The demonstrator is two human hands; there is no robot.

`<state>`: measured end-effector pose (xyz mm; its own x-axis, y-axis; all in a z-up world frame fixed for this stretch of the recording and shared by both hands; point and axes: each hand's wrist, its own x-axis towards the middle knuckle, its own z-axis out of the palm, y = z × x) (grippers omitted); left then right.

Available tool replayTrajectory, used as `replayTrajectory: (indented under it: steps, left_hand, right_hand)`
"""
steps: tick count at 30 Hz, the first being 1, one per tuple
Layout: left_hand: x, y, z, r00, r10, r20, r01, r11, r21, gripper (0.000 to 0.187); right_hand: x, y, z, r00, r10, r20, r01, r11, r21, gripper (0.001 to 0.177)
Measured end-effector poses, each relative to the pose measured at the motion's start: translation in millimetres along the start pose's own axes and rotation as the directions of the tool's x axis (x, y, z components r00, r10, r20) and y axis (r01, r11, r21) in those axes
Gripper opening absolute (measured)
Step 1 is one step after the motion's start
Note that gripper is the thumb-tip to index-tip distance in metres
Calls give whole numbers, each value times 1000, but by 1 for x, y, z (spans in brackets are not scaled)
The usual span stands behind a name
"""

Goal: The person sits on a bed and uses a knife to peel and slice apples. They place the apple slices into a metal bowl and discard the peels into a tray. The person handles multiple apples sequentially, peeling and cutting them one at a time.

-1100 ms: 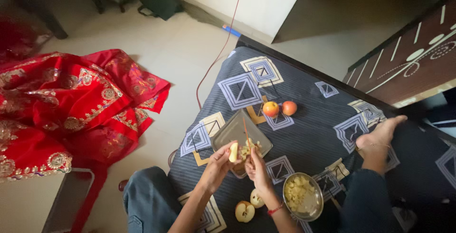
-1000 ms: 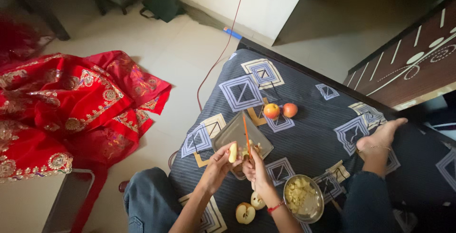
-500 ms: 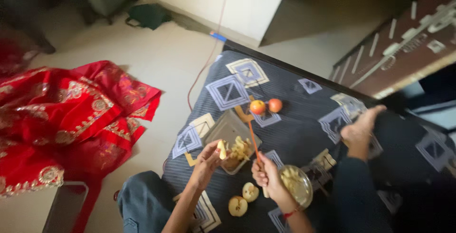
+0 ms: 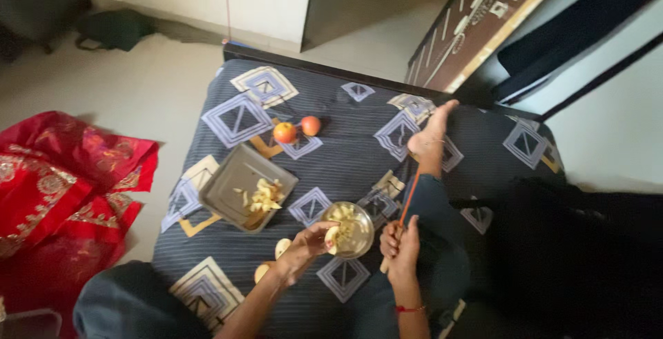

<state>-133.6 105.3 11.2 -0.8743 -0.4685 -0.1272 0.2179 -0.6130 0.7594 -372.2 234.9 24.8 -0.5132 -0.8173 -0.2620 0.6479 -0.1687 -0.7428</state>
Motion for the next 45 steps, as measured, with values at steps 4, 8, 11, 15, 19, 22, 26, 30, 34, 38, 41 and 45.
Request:
replayTrajectory:
  steps: [4,8,11,15,19,22,26,30,34,38,41,45]
  left_hand:
    - [29,-33,11,996,-64,-68,69,995,76,48]
    - [47,-56,13,980,128,-155,-13,811,585,47]
    - [60,-66,24,952,255,-172,-20,609,793,45]
    - [69,-67,49,921,6,-388,313,580,752,35]
    - [65,-64,61,824,561,-74,-155,349,924,26]
    - [49,-48,72,788,616,-16,-99,152,983,30]
    - [16,-65,101,943,315,105,-58,-154,986,31]
    - [-35,-149,106,958,278,69,-180,400,899,46]
    - [-52,-194,95,860,348,372,-417,62,907,68]
    - [-64,-182,83,927,195,321,-358,199,912,58]
    - [-76,-160,74,906,230,355,-412,297,861,49]
    - [-103,-127,54,936,103,335,-347,410,844,42]
  right_hand:
    - [-11,-9,15,997,-21,-80,18,999,-43,68]
    - [-25,-18,30,993,-72,-98,61,992,-110,69]
    - [-25,-20,35,991,-52,-122,39,993,-109,70]
    - [-25,-21,34,994,-16,-105,7,996,-87,70]
    - [-25,-20,32,992,-17,-128,2,993,-120,72]
    - [-19,-14,24,992,-19,-126,3,992,-126,73]
    - [-8,-13,5,997,-43,-62,39,998,-52,76]
    - [-13,-17,3,995,-57,-76,57,998,3,78]
    - [-20,-9,12,996,-82,-45,75,989,-127,77]
    - [-13,15,13,996,-86,24,89,972,-215,69]
    - [-11,43,12,991,-87,99,126,854,-504,56]
    - [-17,86,40,917,-185,353,394,546,-739,31]
